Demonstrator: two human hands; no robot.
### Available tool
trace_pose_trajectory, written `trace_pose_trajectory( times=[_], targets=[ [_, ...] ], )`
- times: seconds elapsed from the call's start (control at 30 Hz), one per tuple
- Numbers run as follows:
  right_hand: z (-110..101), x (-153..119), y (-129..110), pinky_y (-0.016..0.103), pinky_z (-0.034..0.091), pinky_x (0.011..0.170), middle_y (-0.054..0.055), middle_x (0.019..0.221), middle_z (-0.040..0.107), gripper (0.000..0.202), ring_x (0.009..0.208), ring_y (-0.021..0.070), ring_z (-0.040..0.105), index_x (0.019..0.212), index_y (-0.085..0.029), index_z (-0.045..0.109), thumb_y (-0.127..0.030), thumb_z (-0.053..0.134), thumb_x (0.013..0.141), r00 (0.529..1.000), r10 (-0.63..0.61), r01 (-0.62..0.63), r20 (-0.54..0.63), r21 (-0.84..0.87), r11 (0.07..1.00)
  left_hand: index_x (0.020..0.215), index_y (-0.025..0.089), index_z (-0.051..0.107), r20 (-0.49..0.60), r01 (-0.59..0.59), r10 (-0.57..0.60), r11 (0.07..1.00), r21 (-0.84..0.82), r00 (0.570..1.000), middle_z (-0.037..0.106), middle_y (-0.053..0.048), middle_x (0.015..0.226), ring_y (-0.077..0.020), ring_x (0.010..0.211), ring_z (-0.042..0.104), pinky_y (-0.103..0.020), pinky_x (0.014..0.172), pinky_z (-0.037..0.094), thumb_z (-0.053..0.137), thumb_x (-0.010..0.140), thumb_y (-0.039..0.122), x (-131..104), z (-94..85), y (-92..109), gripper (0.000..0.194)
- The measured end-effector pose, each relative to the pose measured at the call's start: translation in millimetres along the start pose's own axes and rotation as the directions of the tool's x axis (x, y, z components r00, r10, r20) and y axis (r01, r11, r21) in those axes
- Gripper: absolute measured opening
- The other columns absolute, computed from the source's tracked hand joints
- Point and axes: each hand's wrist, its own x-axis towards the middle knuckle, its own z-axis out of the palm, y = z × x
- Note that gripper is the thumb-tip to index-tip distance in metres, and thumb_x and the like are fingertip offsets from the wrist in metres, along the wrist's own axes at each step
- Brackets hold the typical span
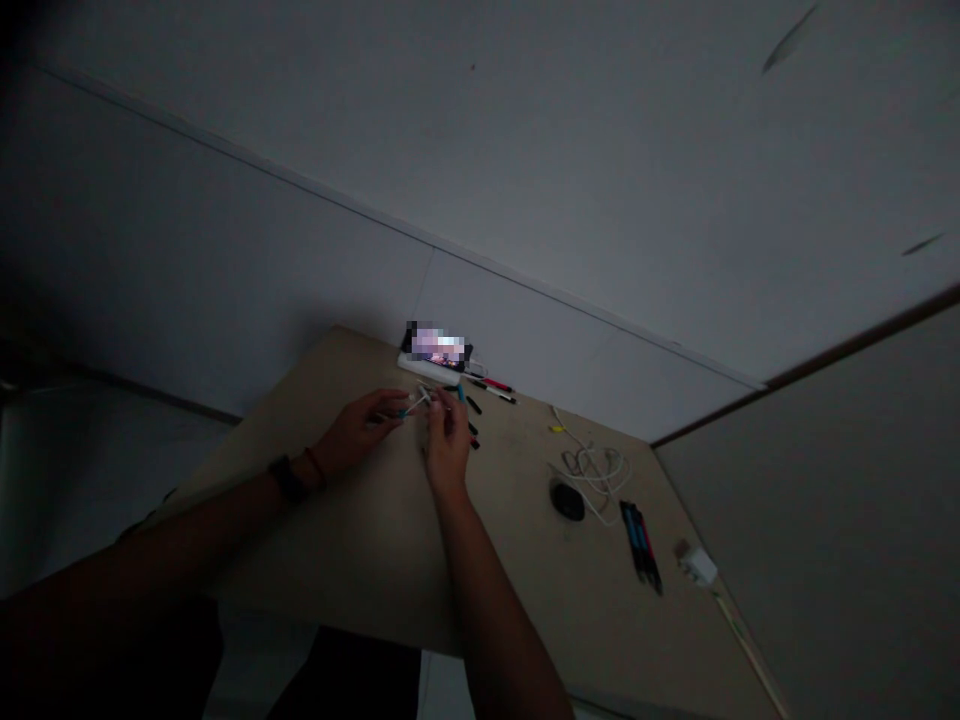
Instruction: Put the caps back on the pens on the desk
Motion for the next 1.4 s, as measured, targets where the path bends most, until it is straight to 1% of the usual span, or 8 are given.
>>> trace_pose_trajectory(
  times=[0.07,0.17,0.27,0.47,0.63,0.8,1.0,1.4],
  targets=[
    [-2,3,2,0.029,0.050,0.068,0.010,0.105,0.070,0.048,0.084,0.0189,0.063,0.117,-0.018,0.068,-0.056,0.050,0.094,0.999,0.035,-0.034,-0.038,0.020,0.999,0.121,0.023,0.066,-0.015,0.002,-0.003,1.000,-0.012,1.000,0.076,-0.009,0.114,-0.0250,0.107,0.071,-0.037,0.088,0.058,0.068,0.083,0.031,0,-0.6,0,0.039],
    [-2,6,3,0.028,0.049,0.066,0.008,0.097,0.070,0.042,0.080,0.0181,0.061,0.101,-0.018,0.072,-0.056,0.060,0.088,0.999,0.036,-0.036,0.004,0.008,0.999,0.122,0.023,0.066,-0.018,0.003,-0.004,1.000,-0.014,1.000,0.076,-0.008,0.114,-0.0245,0.106,0.072,-0.037,0.087,0.058,0.067,0.083,0.029,1,-0.3,-2,0.040],
    [-2,5,1,0.029,0.051,0.068,0.007,0.096,0.069,0.035,0.083,0.0191,0.062,0.088,-0.019,0.073,-0.053,0.068,0.083,0.999,-0.002,0.001,0.041,0.015,1.000,0.123,0.024,0.066,0.016,-0.005,0.005,1.000,0.016,1.000,0.076,-0.008,0.114,-0.0241,0.105,0.072,-0.035,0.085,0.058,0.066,0.083,0.026,1,1.0,-3,0.041],
    [-3,2,-8,0.033,0.053,0.075,0.008,0.091,0.068,0.034,0.090,0.0223,0.063,0.075,-0.020,0.070,-0.051,0.064,0.087,0.995,-0.082,0.085,0.056,-0.044,0.995,0.124,0.027,0.066,0.092,-0.024,0.021,0.999,0.034,0.996,0.074,-0.007,0.120,-0.0232,0.105,0.072,-0.033,0.083,0.058,0.065,0.084,0.027,0,2.9,-3,0.041],
    [-3,0,-13,0.035,0.051,0.085,0.008,0.092,0.069,0.031,0.094,0.0221,0.064,0.079,-0.021,0.070,-0.046,0.058,0.093,0.978,-0.182,0.194,0.098,-0.127,0.973,0.123,0.024,0.067,0.081,-0.012,0.012,1.000,0.005,0.997,0.075,-0.008,0.119,-0.0245,0.108,0.071,-0.034,0.084,0.057,0.066,0.083,0.028,0,2.3,0,0.040],
    [-3,-1,-15,0.036,0.051,0.085,0.007,0.093,0.072,0.028,0.091,0.0231,0.065,0.086,-0.023,0.072,-0.042,0.054,0.095,0.974,-0.164,0.181,0.155,-0.099,0.978,0.119,0.023,0.068,0.084,0.000,0.005,0.998,-0.069,0.996,0.073,-0.009,0.123,-0.0252,0.111,0.071,-0.035,0.088,0.057,0.069,0.082,0.030,1,1.4,3,0.038],
    [-2,-1,-15,0.038,0.050,0.092,0.007,0.095,0.070,0.027,0.097,0.0227,0.065,0.085,-0.022,0.071,-0.042,0.055,0.096,0.970,-0.206,0.222,0.129,-0.118,0.968,0.117,0.023,0.069,0.063,0.009,-0.002,0.993,-0.122,0.998,0.073,-0.010,0.123,-0.0248,0.110,0.071,-0.036,0.090,0.057,0.071,0.082,0.033,1,1.0,3,0.037],
    [1,-3,-9,0.031,0.053,0.075,0.009,0.100,0.067,0.031,0.096,0.0219,0.064,0.087,-0.019,0.075,-0.048,0.065,0.089,0.984,-0.118,0.130,0.136,-0.081,0.988,0.115,0.022,0.072,0.034,-0.041,0.040,0.999,0.014,0.999,0.077,-0.008,0.109,-0.0229,0.097,0.073,-0.033,0.081,0.056,0.067,0.087,0.045,2,-1.6,3,0.036]
  ],
)
